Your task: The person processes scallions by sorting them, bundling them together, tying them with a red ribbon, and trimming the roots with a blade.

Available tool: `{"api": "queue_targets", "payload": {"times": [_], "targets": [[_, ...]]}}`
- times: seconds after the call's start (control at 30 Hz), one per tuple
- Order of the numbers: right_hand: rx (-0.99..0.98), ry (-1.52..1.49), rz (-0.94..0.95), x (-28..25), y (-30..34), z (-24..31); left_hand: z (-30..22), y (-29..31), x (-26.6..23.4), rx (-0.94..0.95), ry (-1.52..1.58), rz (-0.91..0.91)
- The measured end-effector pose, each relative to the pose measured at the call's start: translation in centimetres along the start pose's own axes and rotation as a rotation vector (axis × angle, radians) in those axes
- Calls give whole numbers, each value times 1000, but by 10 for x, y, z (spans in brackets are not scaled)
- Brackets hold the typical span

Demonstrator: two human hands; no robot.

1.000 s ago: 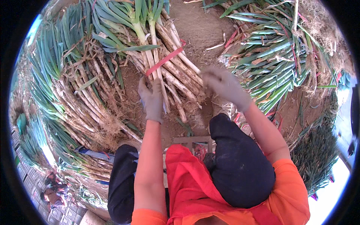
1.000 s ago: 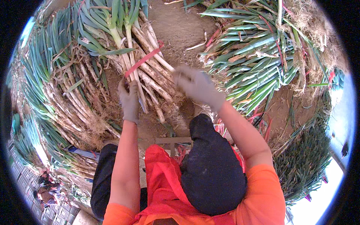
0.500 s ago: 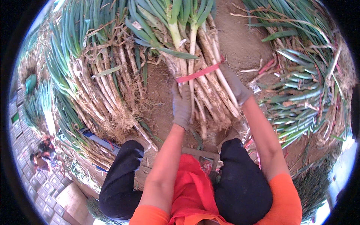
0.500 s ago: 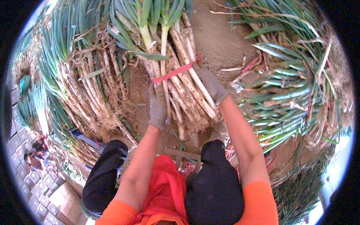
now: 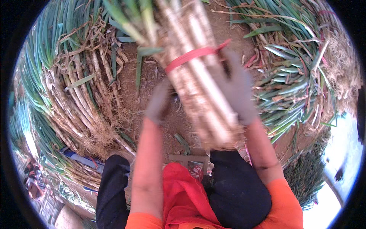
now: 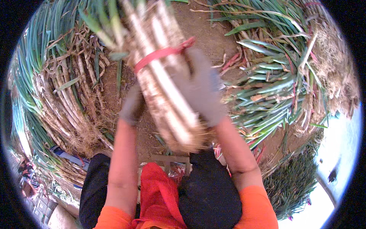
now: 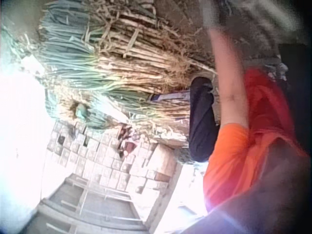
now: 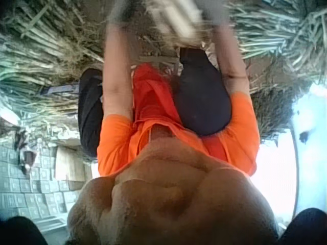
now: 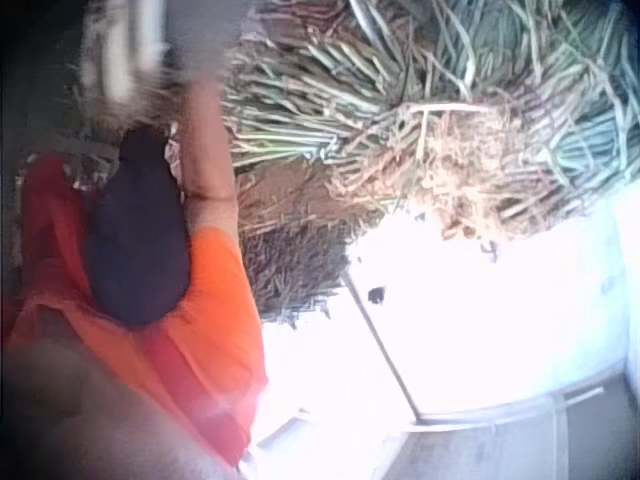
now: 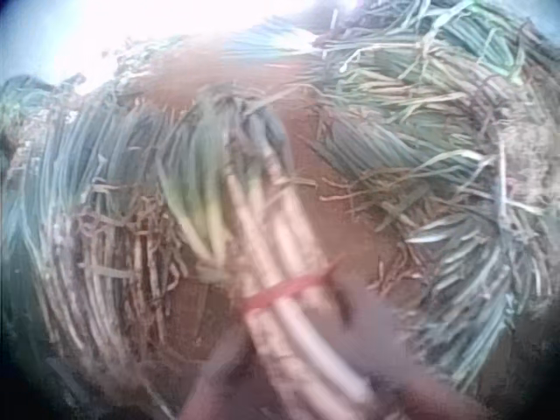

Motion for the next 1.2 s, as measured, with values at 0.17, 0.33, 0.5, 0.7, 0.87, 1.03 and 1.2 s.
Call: {"api": "queue_targets", "payload": {"times": [0.17,0.33,0.5,0.7,0.87,1.03,1.2], "targets": [[-198,214,220,120,70,15,-13,93,-96,351,-222,-685],[-300,-212,204,156,83,37,15,129,-54,526,-723,-825],[-36,-239,206,121,85,17,43,118,-77,553,-1140,-965],[-54,42,172,109,80,-3,54,106,-92,598,-1163,-1024],[73,-25,527,125,83,-16,47,109,-87,532,-1089,-967],[509,-768,775,110,95,-12,25,132,-49,775,-1162,-1038],[499,-819,725,100,91,-11,-2,123,15,672,-1382,-885]]}}
Point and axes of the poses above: each hand's wrist, its own y-axis away from the middle knuckle, its own x-axis out of the palm, z = x × y, the point moved 5 cm from there along -y, towards the middle knuckle, and after that the axes turned 5 degrees about z, right-handed, at the moved point
